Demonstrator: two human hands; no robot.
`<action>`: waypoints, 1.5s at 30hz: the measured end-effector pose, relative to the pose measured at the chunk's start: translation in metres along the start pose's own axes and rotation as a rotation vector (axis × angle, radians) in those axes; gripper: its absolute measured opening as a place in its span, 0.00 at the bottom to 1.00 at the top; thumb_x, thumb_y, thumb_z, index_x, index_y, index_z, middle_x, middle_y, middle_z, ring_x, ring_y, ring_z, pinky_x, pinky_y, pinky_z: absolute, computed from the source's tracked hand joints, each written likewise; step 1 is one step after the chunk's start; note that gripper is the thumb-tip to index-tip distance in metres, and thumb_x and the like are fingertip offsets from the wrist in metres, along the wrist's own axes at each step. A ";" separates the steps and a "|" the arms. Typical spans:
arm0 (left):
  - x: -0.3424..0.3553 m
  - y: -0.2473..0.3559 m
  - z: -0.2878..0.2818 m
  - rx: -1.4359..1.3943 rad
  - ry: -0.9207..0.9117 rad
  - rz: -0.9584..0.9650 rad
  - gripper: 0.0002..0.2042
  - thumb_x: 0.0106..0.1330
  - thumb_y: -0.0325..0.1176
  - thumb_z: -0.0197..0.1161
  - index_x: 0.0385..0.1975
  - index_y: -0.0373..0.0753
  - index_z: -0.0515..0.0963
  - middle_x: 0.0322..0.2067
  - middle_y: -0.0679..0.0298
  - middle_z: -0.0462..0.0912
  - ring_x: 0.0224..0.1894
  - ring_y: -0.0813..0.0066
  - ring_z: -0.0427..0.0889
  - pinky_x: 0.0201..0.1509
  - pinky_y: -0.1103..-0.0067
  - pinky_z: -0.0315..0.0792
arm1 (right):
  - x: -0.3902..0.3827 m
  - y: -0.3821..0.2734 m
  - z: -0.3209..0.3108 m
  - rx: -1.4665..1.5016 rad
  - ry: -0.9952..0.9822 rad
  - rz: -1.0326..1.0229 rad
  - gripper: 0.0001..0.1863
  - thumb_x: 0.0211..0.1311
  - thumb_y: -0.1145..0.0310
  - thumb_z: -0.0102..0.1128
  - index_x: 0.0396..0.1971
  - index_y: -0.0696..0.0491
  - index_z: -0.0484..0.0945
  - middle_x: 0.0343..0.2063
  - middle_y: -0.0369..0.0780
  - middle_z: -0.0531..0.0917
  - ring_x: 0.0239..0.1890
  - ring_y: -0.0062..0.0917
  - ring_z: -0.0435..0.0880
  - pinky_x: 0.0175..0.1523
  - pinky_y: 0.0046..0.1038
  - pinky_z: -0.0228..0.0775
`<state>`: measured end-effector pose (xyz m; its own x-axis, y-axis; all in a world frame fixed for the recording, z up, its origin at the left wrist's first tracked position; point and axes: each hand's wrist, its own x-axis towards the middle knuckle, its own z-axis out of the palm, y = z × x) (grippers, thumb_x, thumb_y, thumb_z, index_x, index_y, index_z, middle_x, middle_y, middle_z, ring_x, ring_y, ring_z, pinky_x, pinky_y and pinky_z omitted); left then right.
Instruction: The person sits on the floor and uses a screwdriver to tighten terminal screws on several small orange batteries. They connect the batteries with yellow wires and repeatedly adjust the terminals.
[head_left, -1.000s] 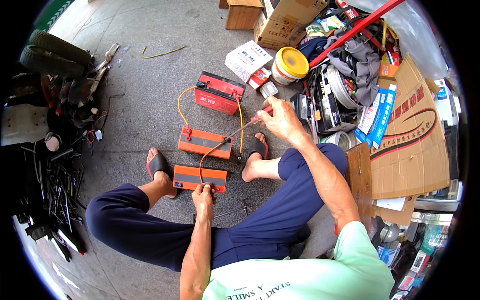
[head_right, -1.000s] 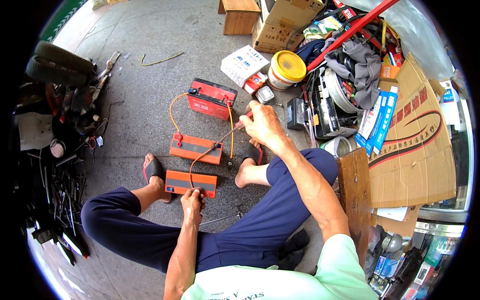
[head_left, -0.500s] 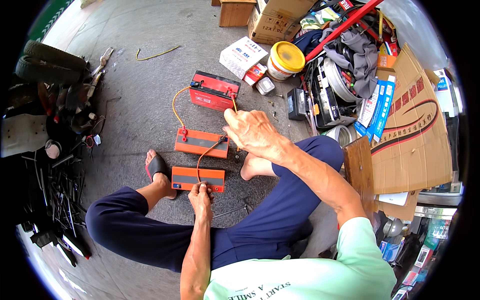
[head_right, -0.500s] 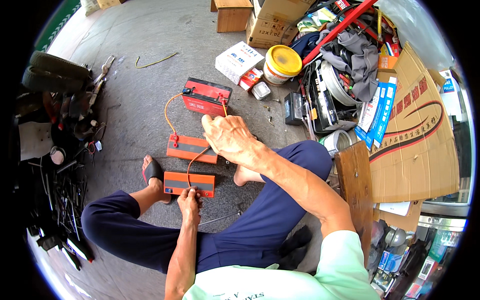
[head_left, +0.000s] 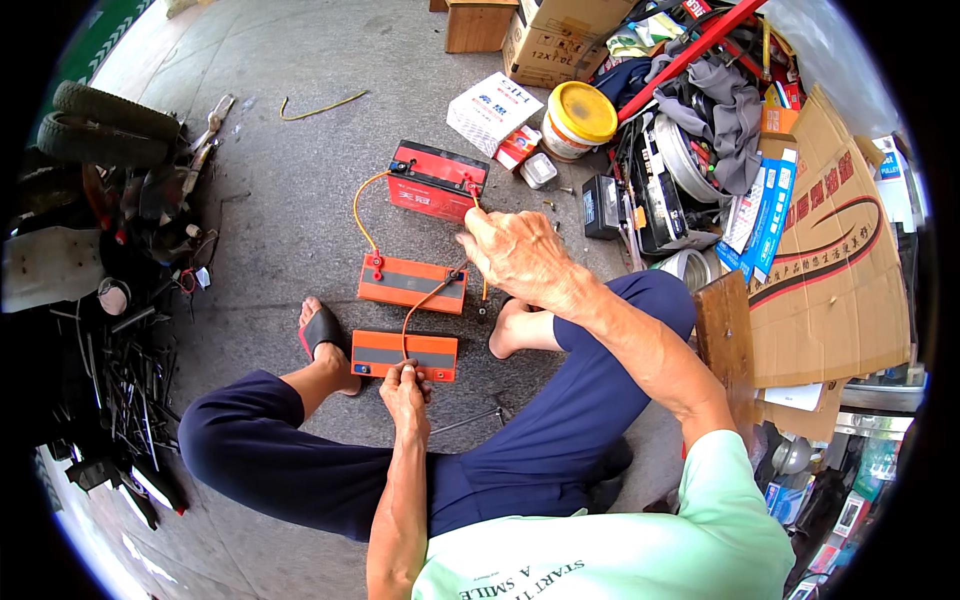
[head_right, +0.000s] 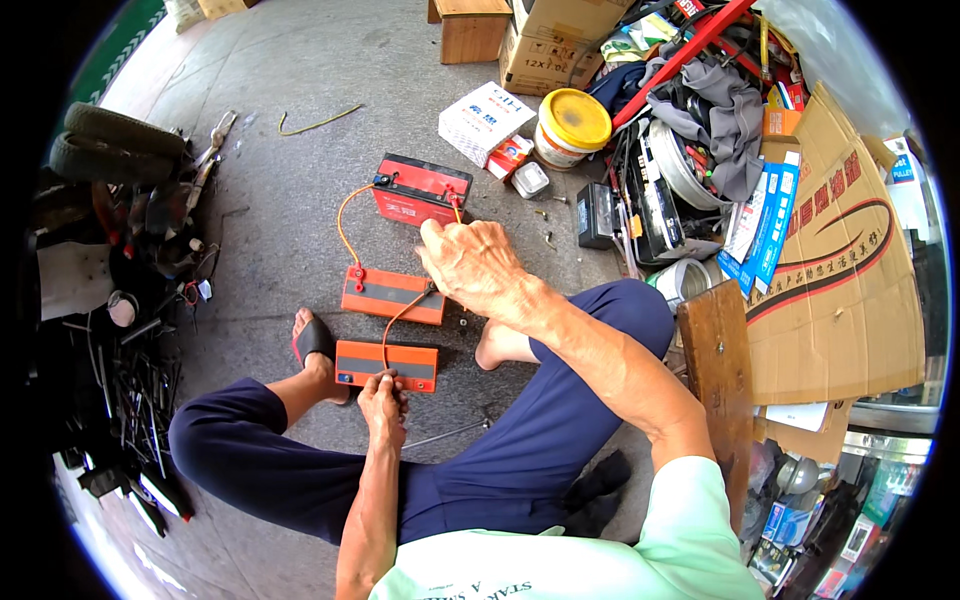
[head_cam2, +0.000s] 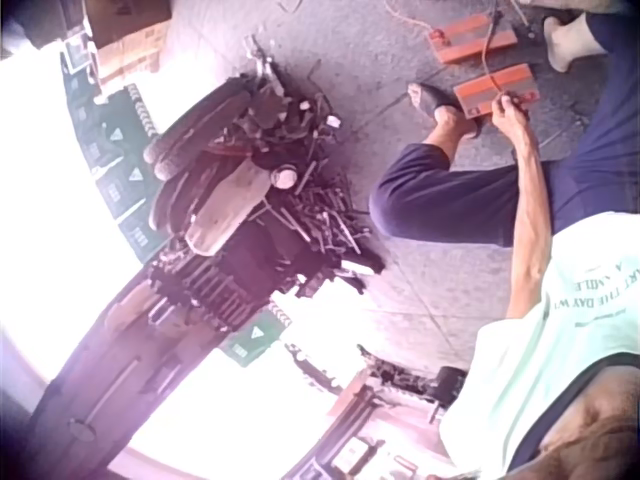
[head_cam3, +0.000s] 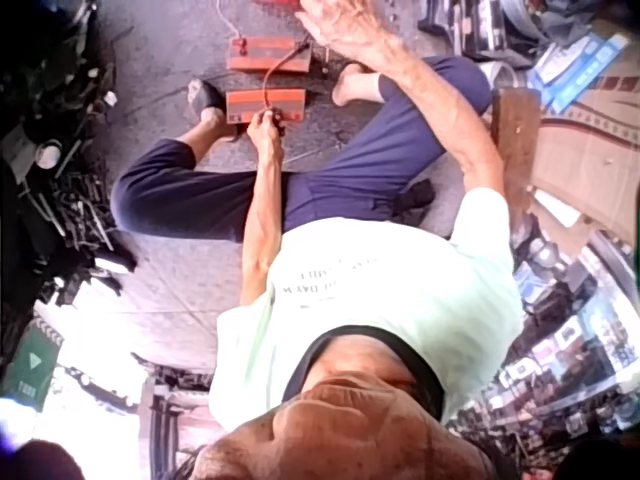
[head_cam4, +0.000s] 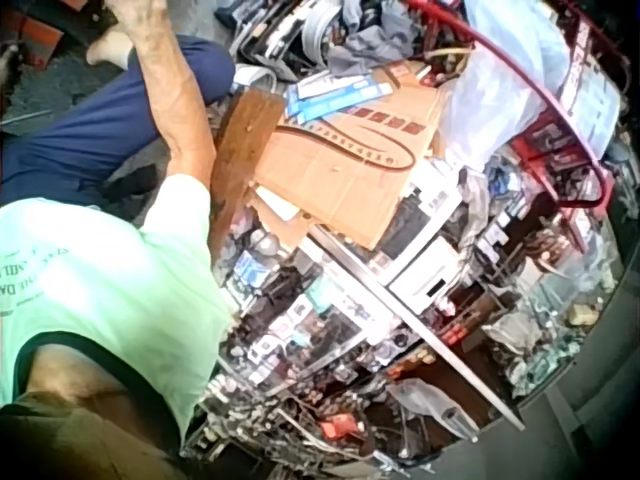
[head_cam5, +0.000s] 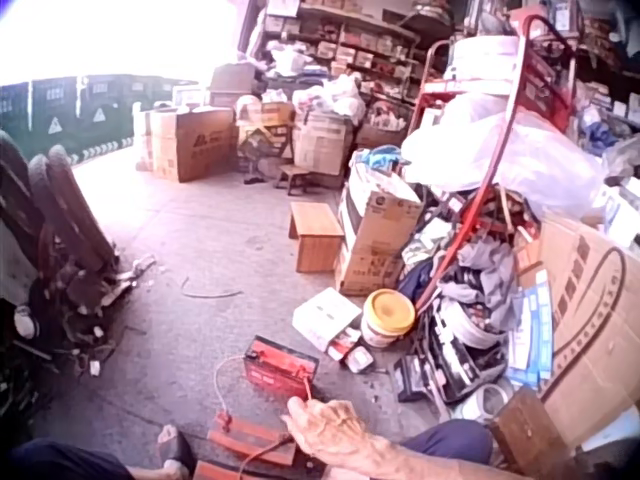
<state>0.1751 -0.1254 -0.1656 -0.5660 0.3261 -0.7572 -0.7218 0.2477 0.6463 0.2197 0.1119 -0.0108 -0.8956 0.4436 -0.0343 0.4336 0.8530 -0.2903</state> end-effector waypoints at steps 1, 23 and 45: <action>0.001 0.000 -0.001 -0.007 0.002 0.017 0.09 0.67 0.30 0.51 0.39 0.33 0.75 0.21 0.67 0.73 0.17 0.83 0.68 0.17 0.84 0.63 | 0.000 0.001 0.002 0.030 0.060 -0.095 0.12 0.55 0.68 0.58 0.33 0.56 0.66 0.26 0.46 0.76 0.28 0.41 0.79 0.31 0.40 0.72; 0.033 0.029 0.000 0.030 0.073 0.112 0.09 0.59 0.35 0.63 0.31 0.35 0.79 0.18 0.71 0.69 0.16 0.85 0.65 0.14 0.88 0.57 | -0.003 -0.002 -0.006 -0.055 -0.008 0.021 0.11 0.51 0.68 0.58 0.32 0.58 0.72 0.27 0.46 0.79 0.27 0.36 0.81 0.32 0.36 0.73; 0.034 0.043 0.024 0.115 -0.244 0.028 0.05 0.52 0.29 0.63 0.19 0.38 0.74 0.13 0.72 0.67 0.13 0.86 0.61 0.17 0.86 0.55 | 0.002 -0.021 -0.015 -0.015 -0.210 0.065 0.15 0.48 0.69 0.60 0.34 0.59 0.68 0.31 0.45 0.73 0.34 0.34 0.78 0.36 0.34 0.73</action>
<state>0.1344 -0.0822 -0.1608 -0.4625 0.5413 -0.7022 -0.6492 0.3327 0.6840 0.2100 0.0988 0.0099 -0.8660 0.4323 -0.2515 0.4914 0.8290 -0.2669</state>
